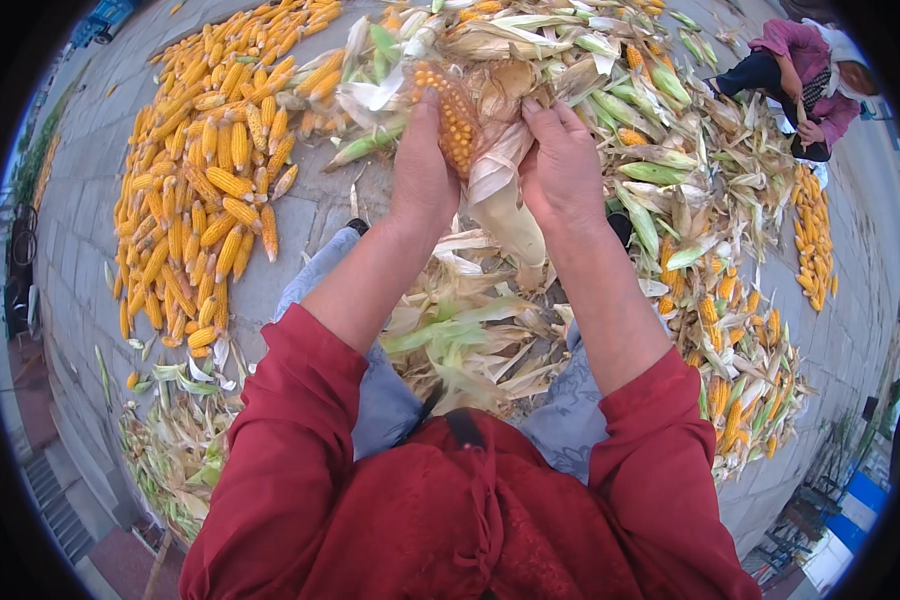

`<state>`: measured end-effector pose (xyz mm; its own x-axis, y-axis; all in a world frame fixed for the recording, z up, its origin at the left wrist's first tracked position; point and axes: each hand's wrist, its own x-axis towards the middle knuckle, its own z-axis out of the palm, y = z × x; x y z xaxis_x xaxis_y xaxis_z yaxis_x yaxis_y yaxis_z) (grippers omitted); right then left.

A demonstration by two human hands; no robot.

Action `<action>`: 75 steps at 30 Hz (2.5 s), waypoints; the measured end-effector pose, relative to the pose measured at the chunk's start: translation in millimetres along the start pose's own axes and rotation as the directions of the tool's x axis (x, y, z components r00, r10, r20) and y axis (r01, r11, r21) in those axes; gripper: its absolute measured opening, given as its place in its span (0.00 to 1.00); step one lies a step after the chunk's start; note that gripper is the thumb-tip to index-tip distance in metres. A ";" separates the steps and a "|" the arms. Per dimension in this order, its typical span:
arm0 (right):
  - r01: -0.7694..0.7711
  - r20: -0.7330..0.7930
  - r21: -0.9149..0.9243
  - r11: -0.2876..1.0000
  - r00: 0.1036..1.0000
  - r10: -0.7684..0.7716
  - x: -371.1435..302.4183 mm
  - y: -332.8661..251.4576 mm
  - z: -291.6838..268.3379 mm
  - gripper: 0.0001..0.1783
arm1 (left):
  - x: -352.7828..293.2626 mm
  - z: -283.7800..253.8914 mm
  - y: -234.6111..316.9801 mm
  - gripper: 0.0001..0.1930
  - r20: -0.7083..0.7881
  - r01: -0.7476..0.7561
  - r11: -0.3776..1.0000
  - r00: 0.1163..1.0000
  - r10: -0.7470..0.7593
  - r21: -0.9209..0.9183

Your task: The person sits on the ground and shucks corn cobs by hand, removing husks and silk. Shucked cobs are placed in a pile to the left, while husks accumulate nearby. Another person works in the background.

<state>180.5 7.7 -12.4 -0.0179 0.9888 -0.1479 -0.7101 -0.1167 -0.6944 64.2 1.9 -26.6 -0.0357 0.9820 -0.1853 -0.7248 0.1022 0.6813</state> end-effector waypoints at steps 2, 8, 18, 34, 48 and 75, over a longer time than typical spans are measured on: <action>-0.044 -0.009 0.089 0.995 0.999 0.045 2.4 0.1 4.9 0.11 | 9.4 2.1 6.8 0.26 -0.069 0.048 0.994 0.996 -0.054 -0.098; -0.126 0.046 0.172 0.977 0.992 0.120 0.8 -0.4 4.3 0.14 | 7.9 -1.5 -2.6 0.22 -0.113 0.097 0.992 0.988 -0.105 -0.076; -0.187 0.660 -0.499 0.846 0.552 0.511 -57.7 -14.8 -4.5 0.18 | 53.7 -50.5 66.4 0.18 -0.310 -0.059 0.998 0.949 0.050 -0.022; 0.068 0.167 -0.634 0.771 0.985 0.050 -10.9 -38.6 4.9 0.42 | 9.2 -14.0 50.8 0.32 0.253 -0.100 0.891 0.967 -0.018 0.442; 0.142 0.187 -0.420 0.896 0.980 -0.067 -9.7 -33.0 1.3 0.11 | -4.0 -14.6 37.1 0.33 0.405 0.135 0.947 0.879 -0.250 0.292; 0.115 0.199 -0.891 0.440 0.969 0.148 -18.0 6.4 -14.9 0.51 | 31.0 -27.3 44.6 0.16 -0.048 -0.248 0.931 0.962 0.270 0.269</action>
<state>186.8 -12.2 -24.6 -0.2625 0.9590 -0.1065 0.3122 -0.0200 -0.9498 12.0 32.6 -21.2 -0.2627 0.9645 -0.0284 -0.4808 -0.1054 0.8705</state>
